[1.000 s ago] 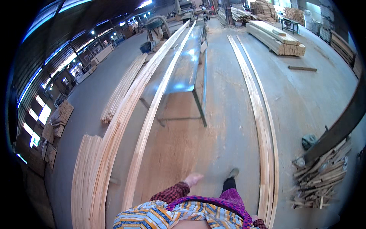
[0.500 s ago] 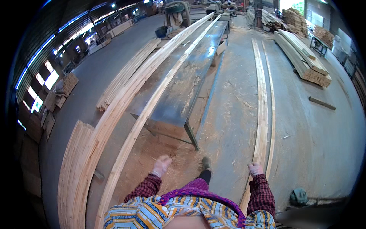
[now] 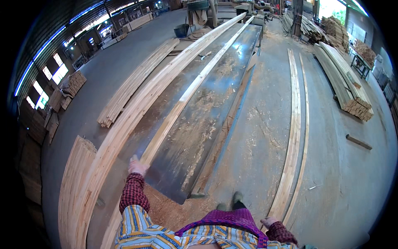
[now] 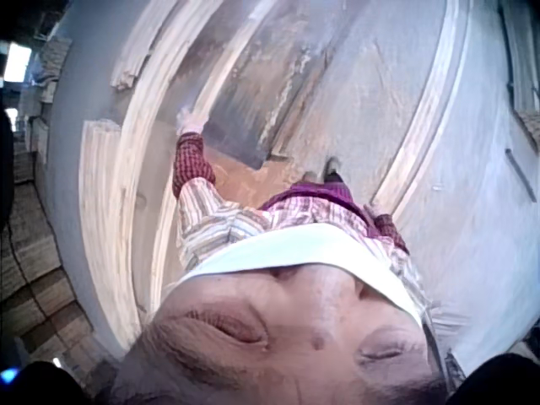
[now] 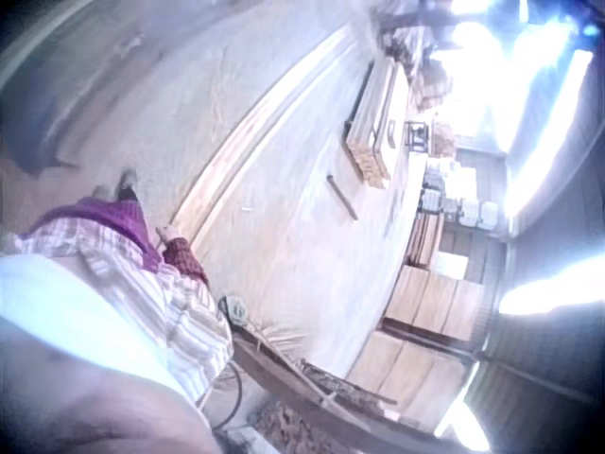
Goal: The person moves wood planks one by one from a floor-level workspace to a stack, and uses a scraping tool to clean debris from the planks.
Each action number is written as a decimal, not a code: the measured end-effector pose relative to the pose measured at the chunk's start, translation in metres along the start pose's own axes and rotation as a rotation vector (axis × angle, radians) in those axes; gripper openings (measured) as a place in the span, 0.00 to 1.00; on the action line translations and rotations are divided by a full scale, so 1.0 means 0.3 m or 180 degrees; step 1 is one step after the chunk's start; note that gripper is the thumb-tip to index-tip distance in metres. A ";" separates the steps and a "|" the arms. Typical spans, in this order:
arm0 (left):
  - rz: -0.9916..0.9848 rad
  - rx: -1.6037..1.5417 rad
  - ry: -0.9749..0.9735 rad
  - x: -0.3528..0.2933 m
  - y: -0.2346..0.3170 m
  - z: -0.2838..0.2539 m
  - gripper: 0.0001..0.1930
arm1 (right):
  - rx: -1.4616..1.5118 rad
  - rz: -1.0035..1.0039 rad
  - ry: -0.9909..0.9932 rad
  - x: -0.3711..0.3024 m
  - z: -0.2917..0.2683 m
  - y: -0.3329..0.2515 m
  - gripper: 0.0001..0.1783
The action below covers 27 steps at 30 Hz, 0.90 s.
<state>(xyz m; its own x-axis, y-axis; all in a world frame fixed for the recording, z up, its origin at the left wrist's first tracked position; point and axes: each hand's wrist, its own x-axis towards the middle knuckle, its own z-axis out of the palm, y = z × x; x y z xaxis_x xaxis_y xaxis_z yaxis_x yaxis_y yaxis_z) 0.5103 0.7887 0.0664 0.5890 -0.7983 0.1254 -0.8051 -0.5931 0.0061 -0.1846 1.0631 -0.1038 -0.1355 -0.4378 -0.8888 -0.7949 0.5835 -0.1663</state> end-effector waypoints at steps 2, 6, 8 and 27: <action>-0.0077 0.0105 -0.0094 -0.020 0.006 0.043 0.42 | -0.0440 -0.0103 0.0043 0.118 -0.114 0.007 0.35; -0.0691 0.0279 -0.1519 0.001 -0.142 -0.005 0.38 | -0.0394 0.0069 0.0522 0.265 -0.376 -0.224 0.30; -0.0451 0.0444 -0.1666 -0.023 -0.242 0.018 0.35 | -0.0083 -0.0283 0.1001 0.223 -0.455 -0.368 0.28; 0.0542 -0.0599 -0.3062 -0.586 -0.391 -0.146 0.29 | -0.3878 -0.4983 0.0808 -0.189 -0.185 -1.987 0.21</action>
<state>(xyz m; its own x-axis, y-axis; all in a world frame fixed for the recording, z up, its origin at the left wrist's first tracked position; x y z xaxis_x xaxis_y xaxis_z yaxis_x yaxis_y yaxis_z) 0.4981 1.0033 0.0870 0.2030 -0.6656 -0.7182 -0.8331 -0.5028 0.2305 0.2641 0.7021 0.0695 0.9691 -0.1443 -0.2000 -0.1799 -0.9683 -0.1732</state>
